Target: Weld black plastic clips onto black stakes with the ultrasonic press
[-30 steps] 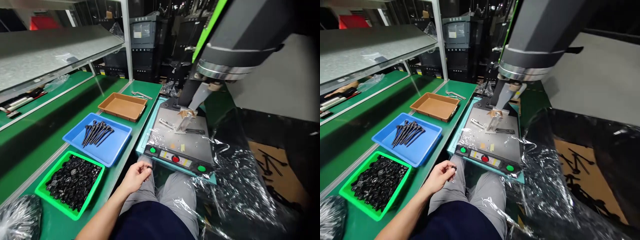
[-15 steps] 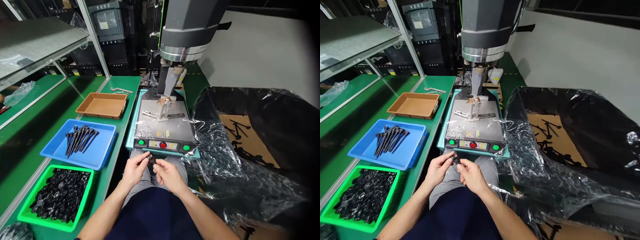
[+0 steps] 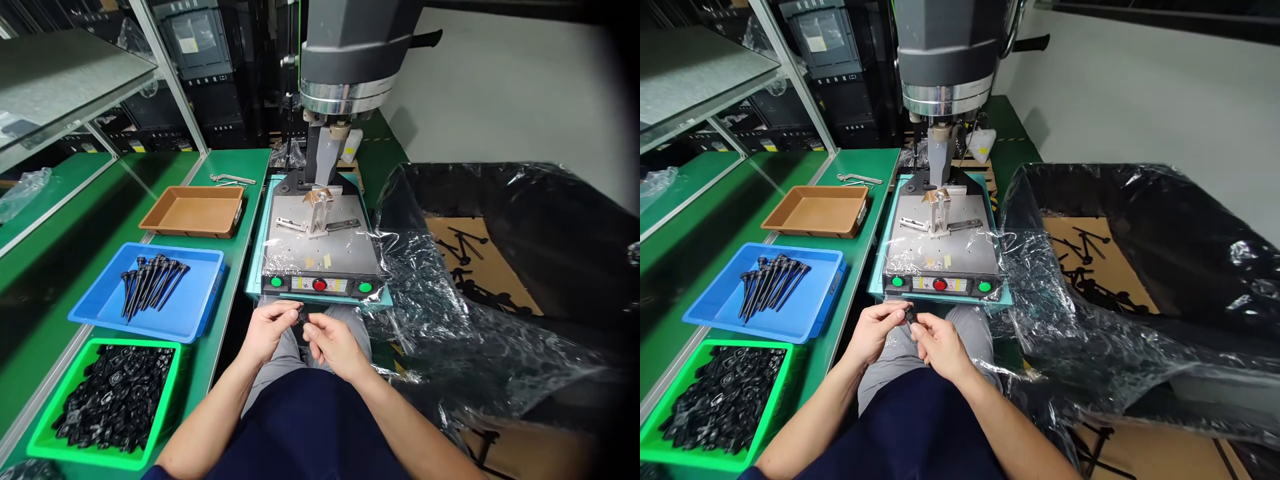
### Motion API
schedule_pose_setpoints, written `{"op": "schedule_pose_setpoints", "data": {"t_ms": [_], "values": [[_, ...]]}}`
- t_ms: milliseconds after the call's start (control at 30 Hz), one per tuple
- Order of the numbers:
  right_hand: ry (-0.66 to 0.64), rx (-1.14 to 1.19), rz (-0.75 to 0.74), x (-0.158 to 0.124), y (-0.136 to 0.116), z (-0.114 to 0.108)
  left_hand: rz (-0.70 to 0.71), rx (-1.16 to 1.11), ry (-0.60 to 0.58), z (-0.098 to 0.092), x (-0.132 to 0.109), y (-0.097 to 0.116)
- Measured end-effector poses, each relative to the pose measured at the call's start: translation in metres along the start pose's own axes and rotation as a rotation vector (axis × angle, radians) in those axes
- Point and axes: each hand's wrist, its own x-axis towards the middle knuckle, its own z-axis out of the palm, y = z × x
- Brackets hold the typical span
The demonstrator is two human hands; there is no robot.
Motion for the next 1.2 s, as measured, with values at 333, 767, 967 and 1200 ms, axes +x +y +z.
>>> {"op": "schedule_pose_setpoints", "data": {"t_ms": [333,767,967,1200], "values": [[-0.029,0.105,0.095,-0.002,-0.002,-0.005,0.041,0.095,-0.089,0.002,0.005,0.009],[0.03,0.281,-0.098,0.008,0.005,-0.011,0.225,0.146,-0.094,0.018,0.01,-0.005],[-0.022,0.361,-0.165,0.018,-0.003,-0.018,0.396,0.361,-0.172,0.018,0.023,0.004],[0.11,0.335,-0.309,0.029,-0.017,-0.03,0.362,0.227,-0.145,0.029,0.03,0.0]]}}
